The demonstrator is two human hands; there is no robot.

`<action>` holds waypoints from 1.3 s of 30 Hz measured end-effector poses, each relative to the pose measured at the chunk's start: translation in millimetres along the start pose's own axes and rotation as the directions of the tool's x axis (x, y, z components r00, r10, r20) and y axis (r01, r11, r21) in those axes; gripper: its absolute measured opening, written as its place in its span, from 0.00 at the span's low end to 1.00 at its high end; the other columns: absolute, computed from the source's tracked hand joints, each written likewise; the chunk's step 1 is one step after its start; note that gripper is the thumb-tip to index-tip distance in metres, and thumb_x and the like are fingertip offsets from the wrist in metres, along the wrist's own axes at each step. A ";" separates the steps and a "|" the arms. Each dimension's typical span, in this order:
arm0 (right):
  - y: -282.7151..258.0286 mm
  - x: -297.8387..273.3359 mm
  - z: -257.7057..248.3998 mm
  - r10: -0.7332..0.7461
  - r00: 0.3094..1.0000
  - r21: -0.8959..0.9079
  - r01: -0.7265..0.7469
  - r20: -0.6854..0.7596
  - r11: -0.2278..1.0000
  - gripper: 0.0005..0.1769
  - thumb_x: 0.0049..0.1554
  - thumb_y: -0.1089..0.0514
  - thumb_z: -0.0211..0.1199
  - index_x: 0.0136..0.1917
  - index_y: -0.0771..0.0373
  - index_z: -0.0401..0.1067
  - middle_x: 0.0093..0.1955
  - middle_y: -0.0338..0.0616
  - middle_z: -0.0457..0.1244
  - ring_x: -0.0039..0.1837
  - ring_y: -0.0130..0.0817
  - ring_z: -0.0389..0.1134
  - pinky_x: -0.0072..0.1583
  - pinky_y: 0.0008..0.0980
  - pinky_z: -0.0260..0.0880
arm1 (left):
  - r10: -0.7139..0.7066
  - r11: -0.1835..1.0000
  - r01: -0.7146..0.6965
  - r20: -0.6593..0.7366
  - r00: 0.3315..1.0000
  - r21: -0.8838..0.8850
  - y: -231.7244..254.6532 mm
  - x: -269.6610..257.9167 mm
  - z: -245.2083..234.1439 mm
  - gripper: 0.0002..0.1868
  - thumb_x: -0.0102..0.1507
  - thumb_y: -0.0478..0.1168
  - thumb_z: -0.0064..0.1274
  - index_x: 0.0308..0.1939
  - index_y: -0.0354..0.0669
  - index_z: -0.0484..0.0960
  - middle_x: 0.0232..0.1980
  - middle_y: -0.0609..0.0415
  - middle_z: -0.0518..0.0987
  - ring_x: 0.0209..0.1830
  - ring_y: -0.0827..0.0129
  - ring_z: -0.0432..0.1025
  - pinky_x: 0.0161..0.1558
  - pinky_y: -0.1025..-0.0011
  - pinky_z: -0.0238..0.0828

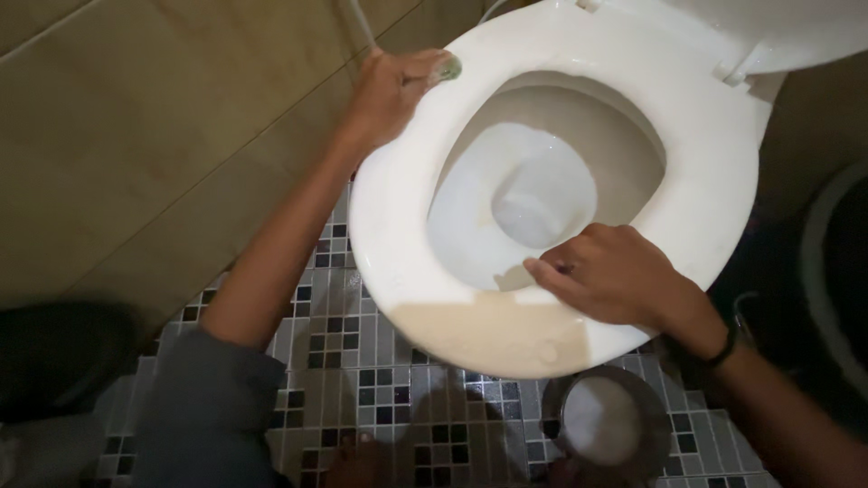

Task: The person cleans the outer rim and seat of a toilet using a cloth, then lifts the lid and wipes the underside of the lid and seat.

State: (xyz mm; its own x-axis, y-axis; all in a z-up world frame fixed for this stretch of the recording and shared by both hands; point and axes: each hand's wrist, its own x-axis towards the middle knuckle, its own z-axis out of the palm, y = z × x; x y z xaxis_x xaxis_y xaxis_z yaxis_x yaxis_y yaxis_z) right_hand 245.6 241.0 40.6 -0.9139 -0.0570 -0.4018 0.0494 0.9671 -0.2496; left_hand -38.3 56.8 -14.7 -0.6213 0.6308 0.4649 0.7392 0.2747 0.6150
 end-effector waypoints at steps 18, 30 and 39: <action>4.5 1.5 1.2 -0.060 0.998 0.060 0.061 -0.019 0.996 0.29 0.62 0.39 0.43 0.49 0.53 0.83 0.22 0.45 0.65 0.27 0.40 0.68 0.37 0.42 0.71 | -0.004 0.998 0.001 0.056 0.998 0.062 16.3 -13.1 -6.5 0.15 0.69 0.37 0.53 0.59 0.52 0.86 0.61 0.55 0.83 0.45 0.60 0.67 0.55 0.63 0.69; 11.4 5.4 7.2 -0.090 0.995 -0.078 0.092 0.034 0.993 0.34 0.65 0.38 0.38 0.38 0.55 0.81 0.20 0.44 0.61 0.25 0.41 0.63 0.35 0.43 0.69 | -0.203 0.972 0.185 0.129 0.971 0.142 19.3 5.3 11.1 0.13 0.70 0.37 0.52 0.56 0.52 0.88 0.47 0.45 0.84 0.43 0.59 0.64 0.48 0.61 0.68; 5.7 1.9 2.5 -0.054 0.997 -0.080 0.058 0.054 0.995 0.36 0.66 0.38 0.40 0.38 0.58 0.83 0.23 0.46 0.63 0.29 0.42 0.66 0.40 0.41 0.71 | 0.141 0.954 -0.203 0.269 0.953 0.219 47.8 -25.0 -3.2 0.10 0.61 0.36 0.59 0.45 0.47 0.91 0.49 0.62 0.87 0.46 0.58 0.62 0.57 0.55 0.59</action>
State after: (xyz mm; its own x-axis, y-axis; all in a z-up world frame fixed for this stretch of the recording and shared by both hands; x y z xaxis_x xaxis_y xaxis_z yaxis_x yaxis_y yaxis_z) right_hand 245.1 245.8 36.2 -0.8920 -0.1224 -0.4352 -0.0359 0.9788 -0.2016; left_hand 11.8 51.8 5.2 -0.4179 0.8349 0.3582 0.8884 0.2931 0.3534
